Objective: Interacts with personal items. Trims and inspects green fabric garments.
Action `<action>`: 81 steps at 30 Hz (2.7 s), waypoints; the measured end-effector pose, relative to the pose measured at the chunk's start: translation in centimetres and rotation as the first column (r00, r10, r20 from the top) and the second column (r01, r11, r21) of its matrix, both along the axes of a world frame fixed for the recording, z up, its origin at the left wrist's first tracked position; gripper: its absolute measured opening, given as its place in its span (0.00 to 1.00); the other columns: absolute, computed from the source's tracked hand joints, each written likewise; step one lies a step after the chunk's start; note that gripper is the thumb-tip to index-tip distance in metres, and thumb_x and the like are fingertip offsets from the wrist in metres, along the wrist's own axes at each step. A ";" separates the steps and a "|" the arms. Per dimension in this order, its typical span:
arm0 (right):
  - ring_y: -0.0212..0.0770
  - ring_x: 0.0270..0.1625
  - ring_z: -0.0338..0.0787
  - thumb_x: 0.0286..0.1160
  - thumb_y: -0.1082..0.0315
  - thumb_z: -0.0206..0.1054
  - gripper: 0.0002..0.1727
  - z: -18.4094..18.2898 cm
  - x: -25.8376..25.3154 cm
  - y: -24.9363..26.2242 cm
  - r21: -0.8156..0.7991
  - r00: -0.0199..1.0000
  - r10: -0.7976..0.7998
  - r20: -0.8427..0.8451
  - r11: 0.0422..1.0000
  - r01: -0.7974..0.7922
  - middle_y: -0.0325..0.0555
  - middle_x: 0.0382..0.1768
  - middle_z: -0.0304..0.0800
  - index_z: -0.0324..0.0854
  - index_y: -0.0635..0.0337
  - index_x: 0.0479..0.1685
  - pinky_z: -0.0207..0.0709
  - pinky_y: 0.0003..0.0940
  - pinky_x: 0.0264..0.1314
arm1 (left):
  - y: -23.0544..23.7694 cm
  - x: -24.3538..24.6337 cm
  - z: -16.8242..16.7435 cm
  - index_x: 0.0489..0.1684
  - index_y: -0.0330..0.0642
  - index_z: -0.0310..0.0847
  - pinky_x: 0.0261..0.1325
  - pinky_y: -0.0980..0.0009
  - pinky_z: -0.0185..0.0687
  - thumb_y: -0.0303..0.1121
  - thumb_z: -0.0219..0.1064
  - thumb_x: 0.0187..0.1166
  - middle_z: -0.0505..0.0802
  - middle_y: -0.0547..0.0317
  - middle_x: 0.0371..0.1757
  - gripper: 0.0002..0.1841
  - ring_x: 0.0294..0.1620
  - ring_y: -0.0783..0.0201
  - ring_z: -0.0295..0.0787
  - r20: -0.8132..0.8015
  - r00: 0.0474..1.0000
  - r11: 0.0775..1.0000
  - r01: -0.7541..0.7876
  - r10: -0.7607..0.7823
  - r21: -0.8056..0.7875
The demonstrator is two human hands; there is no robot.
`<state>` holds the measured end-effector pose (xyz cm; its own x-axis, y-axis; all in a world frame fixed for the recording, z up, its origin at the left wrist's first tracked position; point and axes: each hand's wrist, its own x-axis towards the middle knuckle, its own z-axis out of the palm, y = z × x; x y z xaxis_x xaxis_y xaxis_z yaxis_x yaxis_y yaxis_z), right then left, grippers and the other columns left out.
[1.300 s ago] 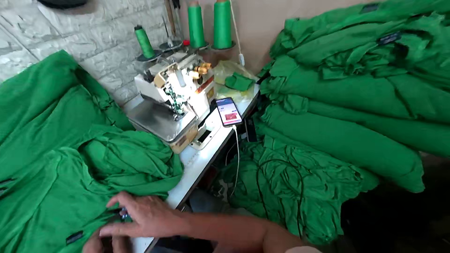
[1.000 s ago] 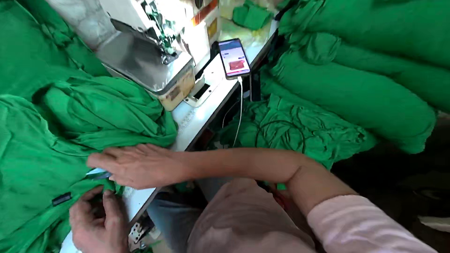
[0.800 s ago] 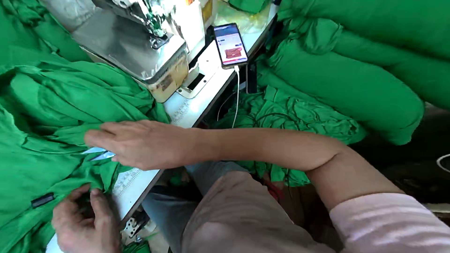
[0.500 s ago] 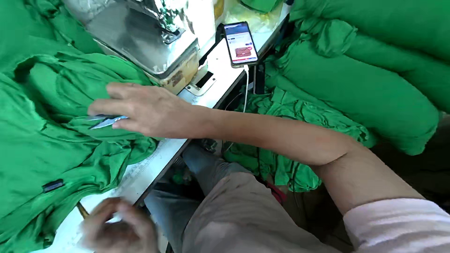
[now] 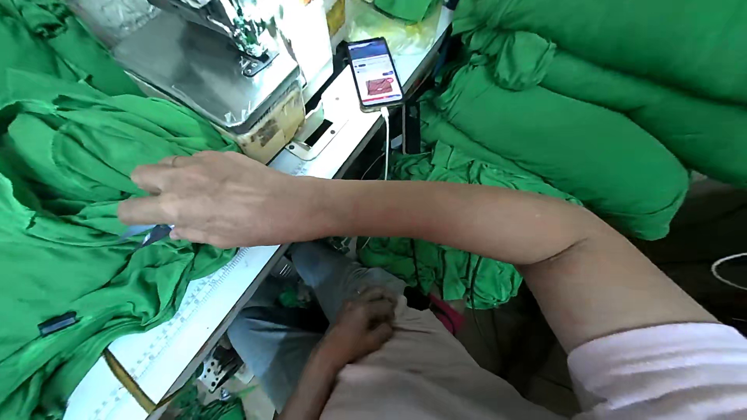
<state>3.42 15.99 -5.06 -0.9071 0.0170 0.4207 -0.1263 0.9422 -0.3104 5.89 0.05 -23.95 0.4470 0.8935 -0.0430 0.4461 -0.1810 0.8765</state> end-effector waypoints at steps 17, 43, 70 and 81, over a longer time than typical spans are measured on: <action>0.51 0.58 0.88 0.81 0.69 0.65 0.16 -0.4 -1.1 -0.4 0.023 0.999 0.033 -0.029 0.999 -0.032 0.51 0.53 0.89 0.88 0.51 0.64 0.80 0.43 0.51 | 1.6 1.7 1.6 0.64 0.36 0.82 0.61 0.44 0.82 0.46 0.63 0.86 0.93 0.42 0.46 0.21 0.49 0.45 0.91 -0.285 0.952 0.877 -0.037 -0.116 -0.479; 0.48 0.58 0.87 0.81 0.63 0.67 0.12 -8.6 -1.4 -4.8 0.083 0.984 0.178 0.005 0.981 -0.178 0.46 0.51 0.90 0.92 0.50 0.56 0.75 0.48 0.64 | -0.2 1.4 -0.2 0.46 0.28 0.88 0.63 0.44 0.81 0.37 0.64 0.86 0.93 0.37 0.45 0.17 0.53 0.43 0.91 -0.175 0.984 0.956 -0.021 -0.032 -0.294; 0.59 0.74 0.81 0.74 0.36 0.69 0.42 -19.4 24.5 -7.9 -0.213 0.275 -0.135 0.952 0.351 0.912 0.59 0.75 0.78 0.74 0.60 0.78 0.72 0.62 0.76 | 1.1 2.6 -0.6 0.55 0.30 0.85 0.58 0.50 0.86 0.32 0.54 0.87 0.90 0.39 0.57 0.16 0.53 0.46 0.92 -0.331 0.911 0.916 -0.330 0.246 -0.227; 0.57 0.74 0.80 0.58 0.40 0.81 0.44 -17.7 25.0 -9.6 -0.098 0.185 -0.356 0.916 0.248 0.964 0.58 0.70 0.81 0.78 0.63 0.71 0.73 0.58 0.74 | 0.8 2.7 -0.9 0.48 0.30 0.84 0.53 0.52 0.86 0.32 0.55 0.86 0.91 0.41 0.50 0.14 0.47 0.49 0.91 -0.264 0.934 0.934 -0.298 0.242 -0.197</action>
<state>28.39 6.37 -22.81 -0.2322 0.7062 -0.6689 0.9445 -0.0007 -0.3286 8.54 0.83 -24.87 0.1426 0.9315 -0.3345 0.6452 0.1688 0.7451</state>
